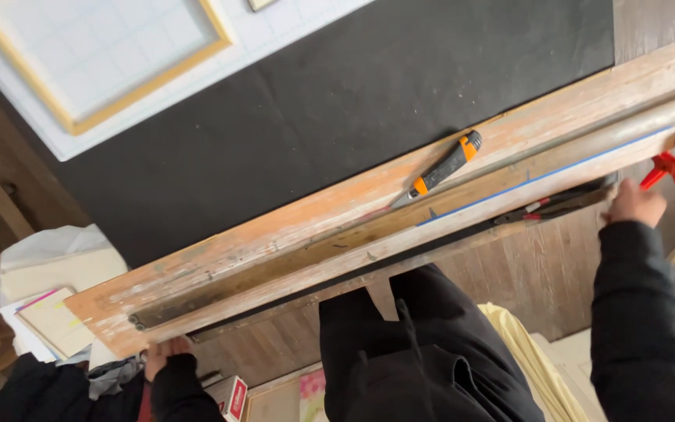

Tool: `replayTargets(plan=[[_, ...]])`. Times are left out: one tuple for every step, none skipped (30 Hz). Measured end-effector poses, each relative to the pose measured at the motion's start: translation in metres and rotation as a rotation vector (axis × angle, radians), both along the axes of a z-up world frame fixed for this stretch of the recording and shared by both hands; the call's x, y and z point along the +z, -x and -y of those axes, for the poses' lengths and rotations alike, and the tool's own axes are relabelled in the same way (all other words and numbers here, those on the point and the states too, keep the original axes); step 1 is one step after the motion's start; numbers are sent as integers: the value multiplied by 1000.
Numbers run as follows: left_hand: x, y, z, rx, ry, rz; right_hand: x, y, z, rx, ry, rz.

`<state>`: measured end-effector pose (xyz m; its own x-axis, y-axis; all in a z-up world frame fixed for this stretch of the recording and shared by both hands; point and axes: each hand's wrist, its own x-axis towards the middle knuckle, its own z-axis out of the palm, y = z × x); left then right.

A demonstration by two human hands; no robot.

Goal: The person is cutting a piece of paper or cardboard using a utility knife and a long wooden ruler as a straightedge.

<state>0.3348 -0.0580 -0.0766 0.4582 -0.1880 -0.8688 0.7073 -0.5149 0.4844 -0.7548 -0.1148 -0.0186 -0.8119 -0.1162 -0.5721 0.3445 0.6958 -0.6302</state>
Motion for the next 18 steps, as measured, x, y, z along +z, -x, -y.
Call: replayTargets(plan=[[2, 8, -6, 65, -26, -4, 5, -13, -9, 204, -223, -179], [2, 12, -21, 72, -16, -3, 9, -26, -13, 210, -212, -179], [2, 15, -35, 158, -71, -24, 14, -38, -18, 101, -162, 9], [3, 16, -48, 244, -121, -44, 15, -54, -21, -6, -109, 203], [4, 28, -62, 252, -107, -40, 20, -67, -16, 4, -96, 208], [4, 38, -72, 223, -156, -11, 26, -82, -14, -14, -60, 289], [4, 48, -82, 194, -204, 18, 32, -97, -11, -31, -24, 370], [7, 60, -96, 194, -195, 24, 26, -101, -17, -29, -15, 377], [10, 72, -109, 128, -185, 10, 21, -105, -23, -6, -29, 371], [7, 83, -117, 59, -168, -6, 13, -110, -25, 16, -36, 363], [3, 88, -117, 56, -152, -2, 4, -111, -21, 16, -20, 367], [1, 95, -121, -42, -80, -328, -1, -110, -20, 28, -40, 334], [-3, 102, -126, -142, -3, -651, -7, -110, -20, 39, -60, 301], [-5, 106, -122, -145, 4, -646, -4, -114, -16, 40, -53, 305], [-8, 110, -119, -397, -203, -797, -2, -118, -11, 13, -43, 297], [-13, 115, -115, -651, -417, -933, 0, -121, -6, -14, -33, 289], [-11, 130, -115, -654, -410, -927, -3, -121, -6, -12, -25, 292], [-7, 145, -118, -862, -383, -464, -6, -122, -9, -56, 3, 299]])
